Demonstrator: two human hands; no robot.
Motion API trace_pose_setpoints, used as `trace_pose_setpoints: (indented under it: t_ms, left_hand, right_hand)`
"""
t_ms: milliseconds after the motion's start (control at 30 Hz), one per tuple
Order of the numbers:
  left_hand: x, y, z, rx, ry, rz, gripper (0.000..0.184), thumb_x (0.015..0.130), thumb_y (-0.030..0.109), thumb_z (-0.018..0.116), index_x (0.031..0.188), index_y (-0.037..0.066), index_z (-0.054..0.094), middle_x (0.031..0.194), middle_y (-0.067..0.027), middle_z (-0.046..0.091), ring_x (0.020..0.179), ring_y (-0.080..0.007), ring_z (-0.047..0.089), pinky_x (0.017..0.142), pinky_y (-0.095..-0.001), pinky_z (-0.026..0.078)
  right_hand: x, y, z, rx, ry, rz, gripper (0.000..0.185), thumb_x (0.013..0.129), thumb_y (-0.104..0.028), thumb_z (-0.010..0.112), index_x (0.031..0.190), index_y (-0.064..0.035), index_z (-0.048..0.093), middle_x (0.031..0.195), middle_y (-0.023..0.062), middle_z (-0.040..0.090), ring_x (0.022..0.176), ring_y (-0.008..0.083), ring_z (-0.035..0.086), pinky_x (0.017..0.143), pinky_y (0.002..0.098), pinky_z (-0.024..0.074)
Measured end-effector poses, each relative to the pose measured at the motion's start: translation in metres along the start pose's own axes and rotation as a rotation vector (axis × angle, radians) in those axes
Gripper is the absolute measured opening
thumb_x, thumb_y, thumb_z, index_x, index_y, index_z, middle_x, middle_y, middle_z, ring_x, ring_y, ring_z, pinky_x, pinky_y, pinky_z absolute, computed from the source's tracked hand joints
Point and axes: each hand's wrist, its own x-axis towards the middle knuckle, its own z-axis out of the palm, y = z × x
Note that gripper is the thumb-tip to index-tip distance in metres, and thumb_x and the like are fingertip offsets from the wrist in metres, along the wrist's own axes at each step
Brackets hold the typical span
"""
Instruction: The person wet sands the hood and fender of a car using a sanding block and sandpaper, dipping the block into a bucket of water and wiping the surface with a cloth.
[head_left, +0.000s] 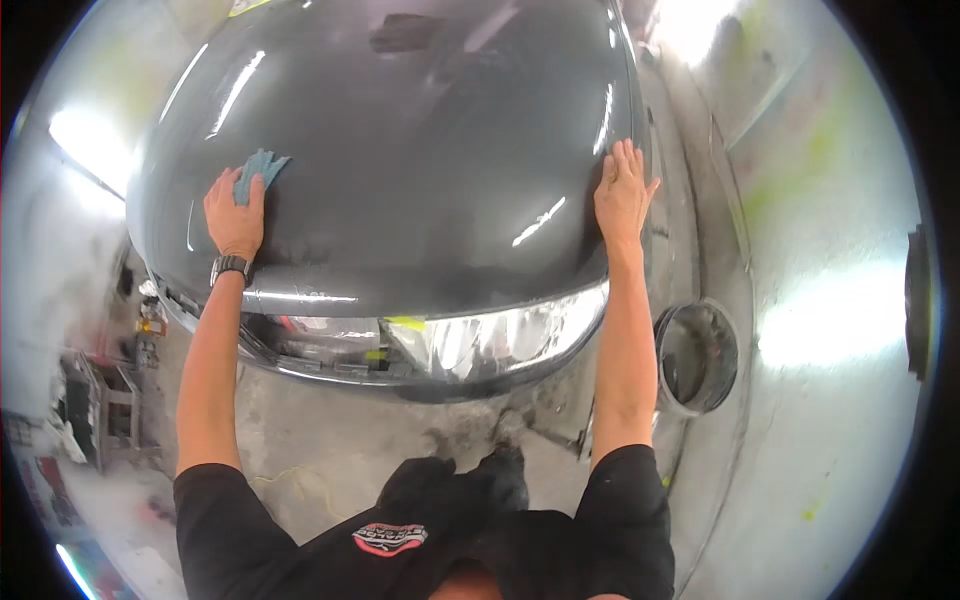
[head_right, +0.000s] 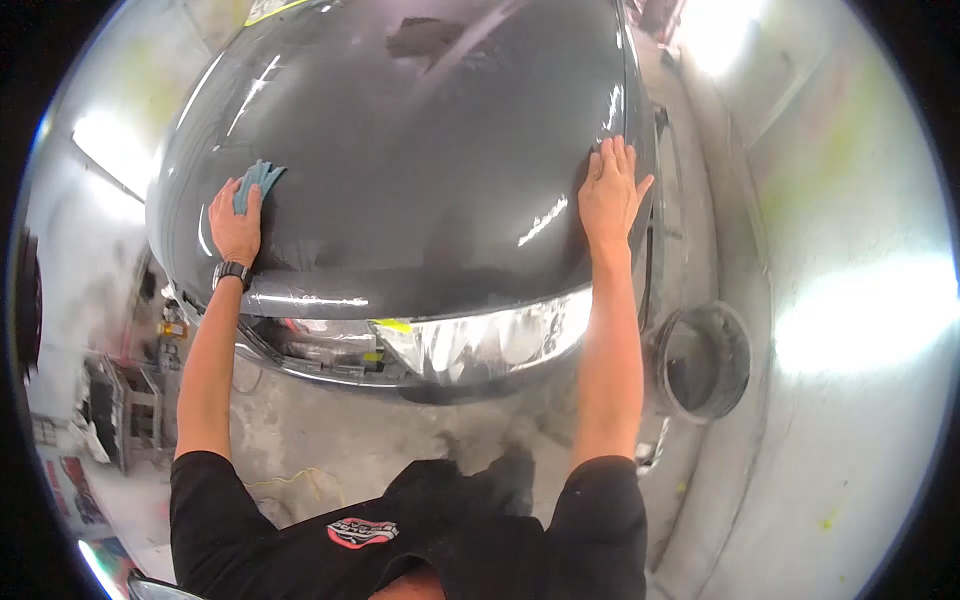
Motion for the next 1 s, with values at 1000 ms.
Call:
trace_pose_setpoints:
  t_ms: [1000]
  left_hand:
    - [-0.001,-0.002,-0.006,-0.230,0.060,0.053,0.037,0.085,0.048,0.081,0.103,0.016,0.075,0.101,-0.0047,0.071,0.099,-0.0321,0.064,0.083,-0.0472,0.051]
  right_hand:
    - [-0.105,-0.301,0.026,-0.017,-0.201,-0.472,0.069,0.100,-0.036,0.063,0.158,-0.0048,0.041,0.168,0.0162,0.036,0.156,0.0341,0.031,0.121,0.0681,0.0237]
